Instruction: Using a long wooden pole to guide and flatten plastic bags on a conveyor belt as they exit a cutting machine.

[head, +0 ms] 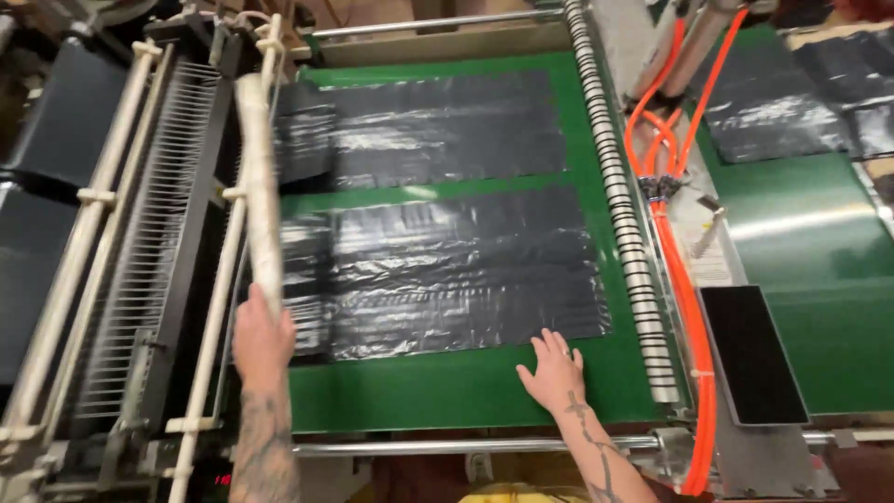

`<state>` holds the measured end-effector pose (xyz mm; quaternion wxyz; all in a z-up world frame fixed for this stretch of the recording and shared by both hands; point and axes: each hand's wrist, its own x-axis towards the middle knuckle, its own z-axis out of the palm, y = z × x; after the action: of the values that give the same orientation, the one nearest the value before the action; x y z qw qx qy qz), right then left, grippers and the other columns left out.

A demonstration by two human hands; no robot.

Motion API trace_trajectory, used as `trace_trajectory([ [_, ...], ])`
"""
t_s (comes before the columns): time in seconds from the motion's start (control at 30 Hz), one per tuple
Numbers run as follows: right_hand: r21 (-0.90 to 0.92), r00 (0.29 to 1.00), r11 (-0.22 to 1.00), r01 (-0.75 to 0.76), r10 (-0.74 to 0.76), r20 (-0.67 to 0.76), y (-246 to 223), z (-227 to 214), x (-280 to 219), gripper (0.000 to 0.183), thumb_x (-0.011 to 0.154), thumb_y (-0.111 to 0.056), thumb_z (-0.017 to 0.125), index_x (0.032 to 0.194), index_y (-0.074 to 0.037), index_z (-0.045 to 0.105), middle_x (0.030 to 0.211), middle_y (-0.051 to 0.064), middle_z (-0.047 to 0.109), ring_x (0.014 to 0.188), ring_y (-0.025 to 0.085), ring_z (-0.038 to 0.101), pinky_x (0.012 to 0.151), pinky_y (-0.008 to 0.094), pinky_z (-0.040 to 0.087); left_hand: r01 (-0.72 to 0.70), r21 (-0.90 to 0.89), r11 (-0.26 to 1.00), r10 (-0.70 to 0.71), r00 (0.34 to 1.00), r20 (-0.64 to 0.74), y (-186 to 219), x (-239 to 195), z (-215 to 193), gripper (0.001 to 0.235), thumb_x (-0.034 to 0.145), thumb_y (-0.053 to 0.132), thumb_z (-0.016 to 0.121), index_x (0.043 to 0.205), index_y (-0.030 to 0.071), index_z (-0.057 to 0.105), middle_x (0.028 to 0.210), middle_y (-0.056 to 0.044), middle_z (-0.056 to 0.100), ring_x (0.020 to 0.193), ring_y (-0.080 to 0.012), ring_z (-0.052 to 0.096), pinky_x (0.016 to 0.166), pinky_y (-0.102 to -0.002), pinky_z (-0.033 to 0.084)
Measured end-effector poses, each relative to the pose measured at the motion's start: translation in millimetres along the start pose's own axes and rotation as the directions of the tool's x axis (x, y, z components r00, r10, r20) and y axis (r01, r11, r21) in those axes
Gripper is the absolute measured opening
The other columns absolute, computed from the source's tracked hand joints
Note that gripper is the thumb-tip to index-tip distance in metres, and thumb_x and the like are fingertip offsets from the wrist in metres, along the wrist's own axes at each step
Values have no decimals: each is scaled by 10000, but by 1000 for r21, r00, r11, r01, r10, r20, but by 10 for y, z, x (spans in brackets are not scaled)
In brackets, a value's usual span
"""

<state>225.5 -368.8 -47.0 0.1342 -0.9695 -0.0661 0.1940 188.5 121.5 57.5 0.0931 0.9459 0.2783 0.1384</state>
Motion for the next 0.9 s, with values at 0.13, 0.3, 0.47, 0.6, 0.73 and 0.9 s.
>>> trace_trajectory([
  [0.13,-49,997,999,3,-7,-76,45,82,-47,579,933,-492,609,1417,-177,568,1568,55,467,1512,232,372,1201,552,341,-75,57,996,78,996,-47,622,220,481,694,859,248,765,1490,90,524,1114,-182,655,986,-384,720,783,-502,602],
  [0.3,65,954,984,167,-144,-264,161,200,-16,352,944,-433,597,1148,-164,698,1282,71,641,1293,273,592,1025,459,510,35,-495,868,132,945,300,2486,-213,958,732,879,278,731,1493,-15,459,1265,-320,638,1191,-474,640,984,-545,539],
  [0.47,122,964,979,164,-133,-229,174,110,-43,274,905,-313,632,1071,-106,702,1113,70,679,1148,263,659,960,391,560,153,-755,637,278,868,411,3669,-580,1249,735,895,314,690,1522,26,437,1308,-332,607,1241,-490,590,1027,-567,511],
  [0.6,206,988,977,58,-27,-150,86,-33,-64,343,944,-418,640,1064,-107,722,1096,54,687,1130,232,676,956,371,575,325,-809,489,275,823,497,3577,-471,1289,786,878,365,687,1586,149,420,1460,-206,565,1346,-346,555,1089,-467,482],
  [0.73,208,985,972,108,-76,-157,187,38,-39,378,973,-476,552,1100,-156,708,1160,67,696,1201,263,647,1004,391,556,223,-837,500,380,812,443,2448,-864,427,751,922,331,652,1592,108,394,1505,-224,515,1360,-409,515,1099,-495,466],
  [0.9,26,986,999,40,-35,-162,95,-9,-17,571,905,-549,554,1331,-179,642,1501,26,556,1425,230,485,1109,502,443,-50,-537,842,316,852,417,754,-1727,254,673,956,282,524,1577,134,312,1214,-125,594,1021,-347,625,795,-463,490],
])
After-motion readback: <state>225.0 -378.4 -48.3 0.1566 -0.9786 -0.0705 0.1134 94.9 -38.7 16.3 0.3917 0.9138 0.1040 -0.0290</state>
